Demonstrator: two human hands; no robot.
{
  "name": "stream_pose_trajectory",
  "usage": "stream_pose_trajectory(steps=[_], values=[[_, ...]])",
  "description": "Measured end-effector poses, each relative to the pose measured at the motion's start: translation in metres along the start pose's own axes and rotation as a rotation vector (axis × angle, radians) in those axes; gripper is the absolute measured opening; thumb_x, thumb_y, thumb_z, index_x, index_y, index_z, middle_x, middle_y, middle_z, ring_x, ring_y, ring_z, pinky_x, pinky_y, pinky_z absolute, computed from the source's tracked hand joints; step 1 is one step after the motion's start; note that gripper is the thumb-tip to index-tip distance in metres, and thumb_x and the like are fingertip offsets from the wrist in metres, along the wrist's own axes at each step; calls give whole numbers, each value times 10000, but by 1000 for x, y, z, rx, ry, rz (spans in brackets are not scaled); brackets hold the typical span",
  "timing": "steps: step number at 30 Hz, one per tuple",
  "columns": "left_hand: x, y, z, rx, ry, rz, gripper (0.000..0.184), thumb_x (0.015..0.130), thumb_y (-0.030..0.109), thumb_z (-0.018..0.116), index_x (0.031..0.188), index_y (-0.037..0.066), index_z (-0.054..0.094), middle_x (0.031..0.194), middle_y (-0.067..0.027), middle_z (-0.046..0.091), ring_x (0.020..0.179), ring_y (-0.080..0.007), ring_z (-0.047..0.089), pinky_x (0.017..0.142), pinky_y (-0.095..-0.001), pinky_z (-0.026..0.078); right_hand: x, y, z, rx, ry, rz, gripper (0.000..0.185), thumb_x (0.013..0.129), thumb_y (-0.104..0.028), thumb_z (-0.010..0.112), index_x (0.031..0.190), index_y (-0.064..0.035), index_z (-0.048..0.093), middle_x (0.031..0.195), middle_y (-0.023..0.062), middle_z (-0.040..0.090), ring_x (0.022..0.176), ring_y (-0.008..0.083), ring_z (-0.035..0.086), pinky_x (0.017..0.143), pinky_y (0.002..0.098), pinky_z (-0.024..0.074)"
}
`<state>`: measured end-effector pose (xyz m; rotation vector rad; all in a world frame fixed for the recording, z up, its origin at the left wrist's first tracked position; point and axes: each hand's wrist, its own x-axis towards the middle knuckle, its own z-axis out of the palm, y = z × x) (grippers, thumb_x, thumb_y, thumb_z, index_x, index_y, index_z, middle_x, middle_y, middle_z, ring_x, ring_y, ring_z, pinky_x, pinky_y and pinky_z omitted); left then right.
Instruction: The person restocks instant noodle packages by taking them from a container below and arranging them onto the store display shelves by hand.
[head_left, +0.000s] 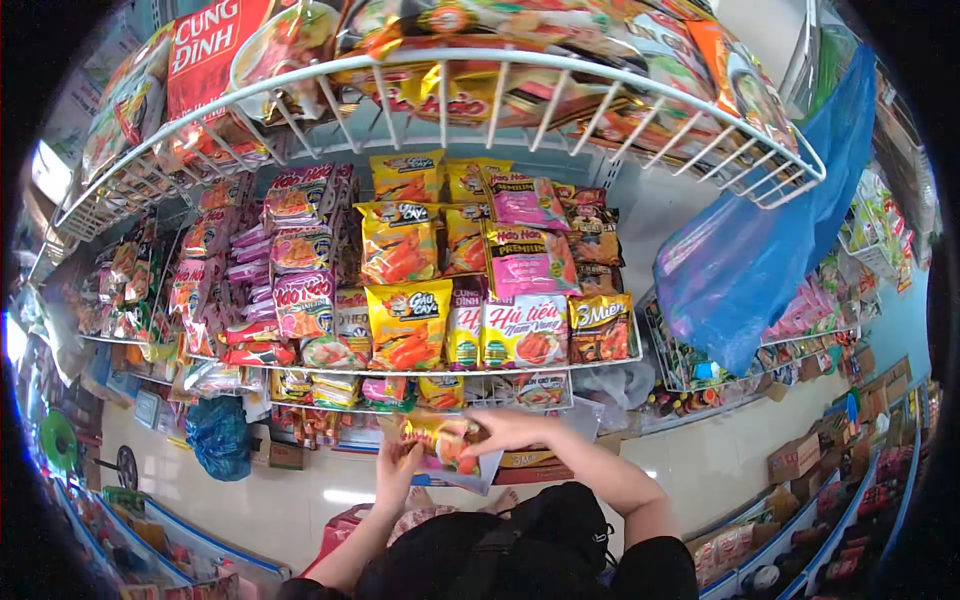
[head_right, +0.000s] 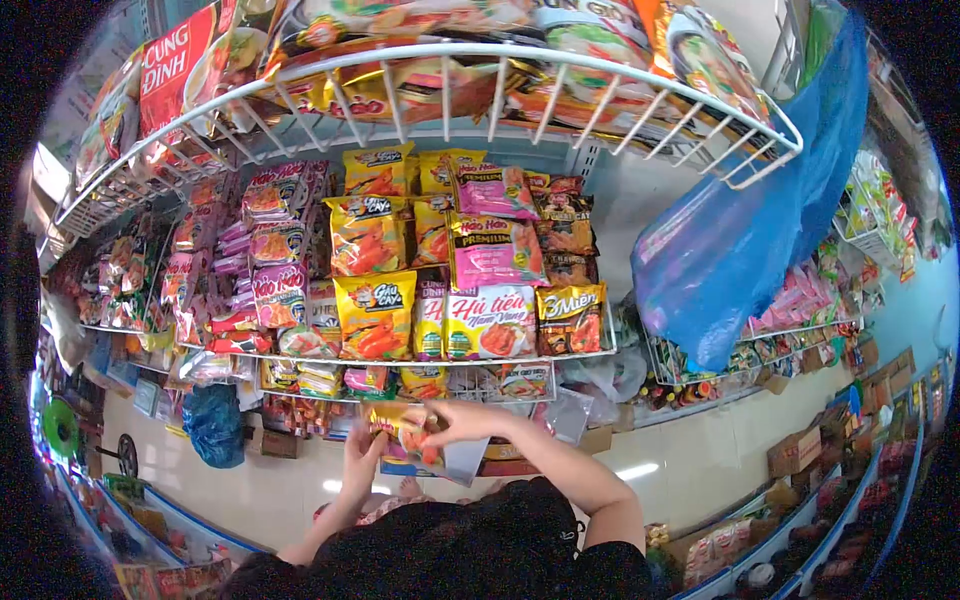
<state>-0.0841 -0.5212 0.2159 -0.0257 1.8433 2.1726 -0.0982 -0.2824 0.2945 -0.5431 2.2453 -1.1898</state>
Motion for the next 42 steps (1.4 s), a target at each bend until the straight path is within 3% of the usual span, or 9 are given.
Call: stream_pose_trajectory(steps=[2, 4, 5, 10, 16, 22, 28, 37, 42], values=[[10, 43, 38, -79, -12, 194, 188, 818, 37, 620, 955, 22, 493, 866, -17, 549, 781, -68, 511, 662, -194, 418, -24, -16, -32, 13, 183, -65, 499, 773, -284, 694, 1164, -52, 486, 1058, 98, 575, 938, 141, 557, 784, 290, 466], [35, 70, 57, 284, -30, 443, 209, 794, 30, 638, 957, 4, 509, 839, -16, 546, 763, -69, 512, 642, -195, 426, -44, -12, -63, 275, 355, -144, 374, 822, -171, 637, 1152, -65, 496, 1026, 44, 585, 918, 110, 561, 759, 287, 488], [45, 91, 74, 224, -22, 430, 220, 776, 27, 649, 954, 3, 521, 802, -14, 536, 734, -75, 514, 629, -205, 436, -50, -16, -81, 240, 449, -164, 462, 811, -248, 655, 1202, -71, 483, 1008, 53, 588, 893, 136, 566, 750, 298, 478], [131, 169, 142, 381, 34, 786, 265, 786, 129, 655, 983, 3, 531, 930, -137, 642, 759, -164, 605, 623, -272, 469, -41, -26, -142, 537, 960, -453, 513, 843, -100, 599, 1299, -51, 368, 1192, 67, 505, 1083, 157, 489, 914, 299, 391], [224, 196, 194, 374, 149, 796, 267, 773, 210, 640, 981, 56, 575, 817, -156, 652, 755, -300, 638, 635, -359, 483, -16, -9, -198, 552, 1043, -556, 672, 880, -213, 572, 1413, -114, 175, 1337, 115, 379, 1198, 190, 403, 992, 315, 305], [250, 181, 202, 746, 260, 838, 326, 801, 370, 567, 1034, 146, 613, 806, -151, 649, 753, -337, 623, 637, -423, 501, 22, 48, -224, -339, 1202, -163, 496, 855, -104, 534, 1326, -78, 380, 1360, 153, 366, 1187, 285, 430, 909, 331, 397], [247, 180, 197, 894, 240, 694, 386, 813, 414, 559, 1091, 150, 609, 871, -169, 643, 812, -334, 620, 678, -416, 495, 21, 36, -204, -330, 1271, -231, 475, 827, 9, 483, 1286, -108, 446, 1353, 203, 364, 1213, 357, 395, 950, 339, 372], [241, 182, 193, 941, 215, 735, 347, 832, 356, 532, 1104, 148, 588, 834, -198, 630, 792, -367, 604, 670, -444, 486, 20, 34, -201, -439, 1262, -118, 541, 820, 1, 470, 1335, -129, 373, 1367, 224, 326, 1243, 367, 351, 989, 346, 337], [205, 166, 163, 846, 163, 947, 300, 816, 198, 542, 1085, 66, 537, 953, -173, 596, 863, -351, 569, 713, -425, 478, 5, 7, -150, -589, 1325, -284, 587, 797, 13, 499, 1345, -123, 339, 1320, 239, 354, 1226, 423, 328, 954, 432, 356]])
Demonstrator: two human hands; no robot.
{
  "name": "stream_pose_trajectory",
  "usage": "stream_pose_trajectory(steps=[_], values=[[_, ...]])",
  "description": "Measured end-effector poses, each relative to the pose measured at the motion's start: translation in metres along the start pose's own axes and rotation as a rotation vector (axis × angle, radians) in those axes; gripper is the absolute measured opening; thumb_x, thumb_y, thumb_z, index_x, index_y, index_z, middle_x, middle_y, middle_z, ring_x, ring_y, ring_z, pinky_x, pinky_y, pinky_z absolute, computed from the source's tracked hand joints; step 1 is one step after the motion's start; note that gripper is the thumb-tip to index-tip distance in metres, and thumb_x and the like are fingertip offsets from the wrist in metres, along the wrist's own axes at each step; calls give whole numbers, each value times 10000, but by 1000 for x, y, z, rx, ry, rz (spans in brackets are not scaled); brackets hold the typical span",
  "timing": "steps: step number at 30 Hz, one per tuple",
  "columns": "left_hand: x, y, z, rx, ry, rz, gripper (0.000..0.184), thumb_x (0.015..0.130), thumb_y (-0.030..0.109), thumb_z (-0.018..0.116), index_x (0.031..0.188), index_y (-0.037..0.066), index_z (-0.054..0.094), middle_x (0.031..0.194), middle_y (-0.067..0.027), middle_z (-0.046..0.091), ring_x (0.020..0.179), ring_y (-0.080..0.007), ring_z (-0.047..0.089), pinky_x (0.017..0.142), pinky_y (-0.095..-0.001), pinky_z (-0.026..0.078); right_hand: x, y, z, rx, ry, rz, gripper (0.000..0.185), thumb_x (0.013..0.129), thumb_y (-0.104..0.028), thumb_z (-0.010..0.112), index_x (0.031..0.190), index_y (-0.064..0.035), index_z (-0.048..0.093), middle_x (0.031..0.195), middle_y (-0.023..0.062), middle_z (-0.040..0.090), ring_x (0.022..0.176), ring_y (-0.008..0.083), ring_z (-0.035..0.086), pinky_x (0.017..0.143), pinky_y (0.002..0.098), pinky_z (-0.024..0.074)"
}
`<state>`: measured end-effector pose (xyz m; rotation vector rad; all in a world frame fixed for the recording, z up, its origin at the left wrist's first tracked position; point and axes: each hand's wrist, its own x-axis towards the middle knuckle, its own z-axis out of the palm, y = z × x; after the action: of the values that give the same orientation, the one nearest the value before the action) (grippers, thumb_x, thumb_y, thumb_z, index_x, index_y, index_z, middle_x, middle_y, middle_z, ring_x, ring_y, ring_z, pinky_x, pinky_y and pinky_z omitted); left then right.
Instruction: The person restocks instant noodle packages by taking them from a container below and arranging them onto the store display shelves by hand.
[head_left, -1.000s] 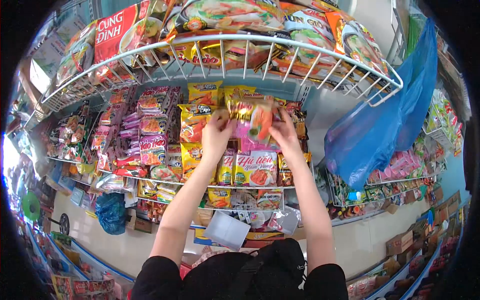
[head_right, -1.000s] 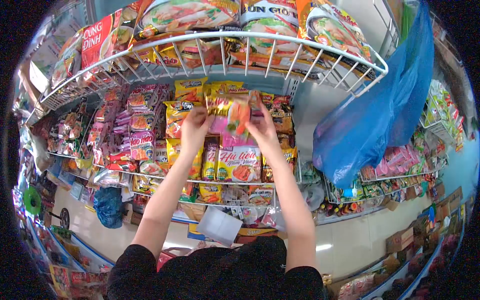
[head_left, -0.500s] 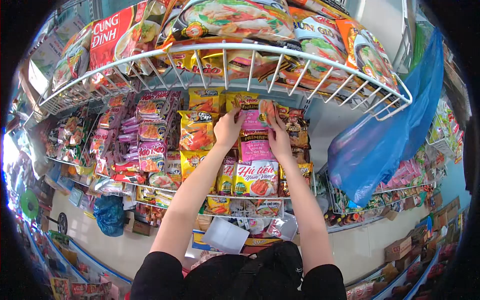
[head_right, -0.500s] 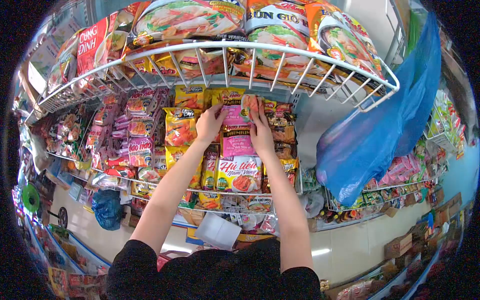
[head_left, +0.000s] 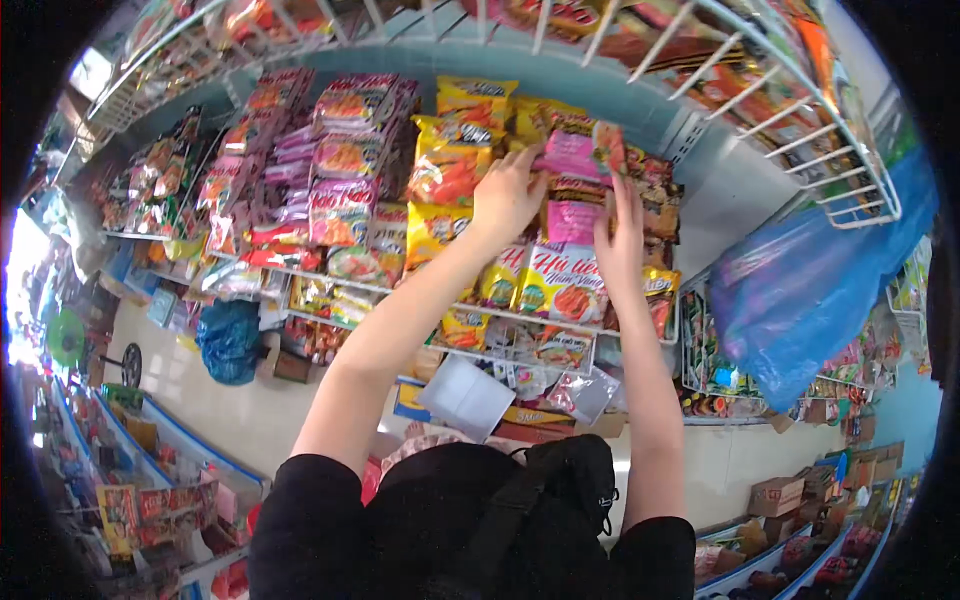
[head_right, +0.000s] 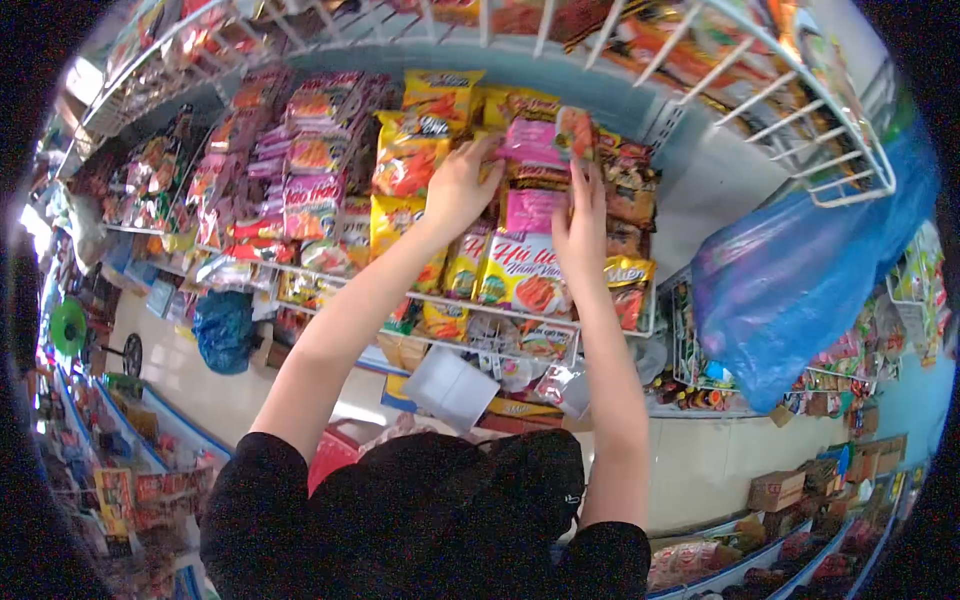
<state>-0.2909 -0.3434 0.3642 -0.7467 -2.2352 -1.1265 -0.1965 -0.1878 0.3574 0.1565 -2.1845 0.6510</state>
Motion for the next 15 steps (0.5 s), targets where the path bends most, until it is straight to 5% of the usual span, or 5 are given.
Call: stream_pose_trajectory(steps=[4, 7, 12, 13, 15], values=[[-77, 14, -51, -149, 38, 207, 312, 760, 47, 573, 1069, 30, 534, 1009, -149, 582, 902, -331, 557, 763, -401, 464, -65, -45, 1, 94, -110, -30, 467, 753, 10, 537, 1211, -75, 497, 1178, 169, 478, 1009, 365, 496, 856, 426, 415], [-162, -9, -66, -134, -134, 190, 301, 755, 46, 588, 1055, 54, 559, 1012, -109, 590, 904, -300, 555, 760, -385, 463, -114, -65, 12, 94, -290, -388, 443, 693, -38, 597, 1129, -103, 551, 1080, 110, 502, 923, 299, 519, 800, 406, 432], [-266, -91, -64, -118, -370, -192, 342, 724, 8, 569, 1066, 31, 550, 990, -166, 576, 878, -337, 547, 782, -408, 444, -161, -80, 72, 178, -685, -460, 400, 716, -94, 594, 1112, -106, 538, 1045, 72, 496, 962, 263, 507, 796, 381, 440], [-285, -126, -49, -85, -277, -123, 343, 719, 9, 568, 1062, 19, 545, 986, -197, 565, 901, -367, 540, 784, -424, 441, -169, -75, 92, 198, -770, -343, 377, 738, -100, 580, 1112, -106, 533, 1055, 66, 496, 985, 259, 501, 800, 373, 440], [-283, -158, -53, -99, -210, -450, 354, 716, 10, 568, 1068, 9, 536, 979, -210, 565, 930, -385, 534, 781, -439, 442, -185, -64, 137, 241, -812, -163, 297, 791, -113, 546, 1087, -100, 544, 1056, 67, 508, 1015, 256, 507, 819, 367, 439]])
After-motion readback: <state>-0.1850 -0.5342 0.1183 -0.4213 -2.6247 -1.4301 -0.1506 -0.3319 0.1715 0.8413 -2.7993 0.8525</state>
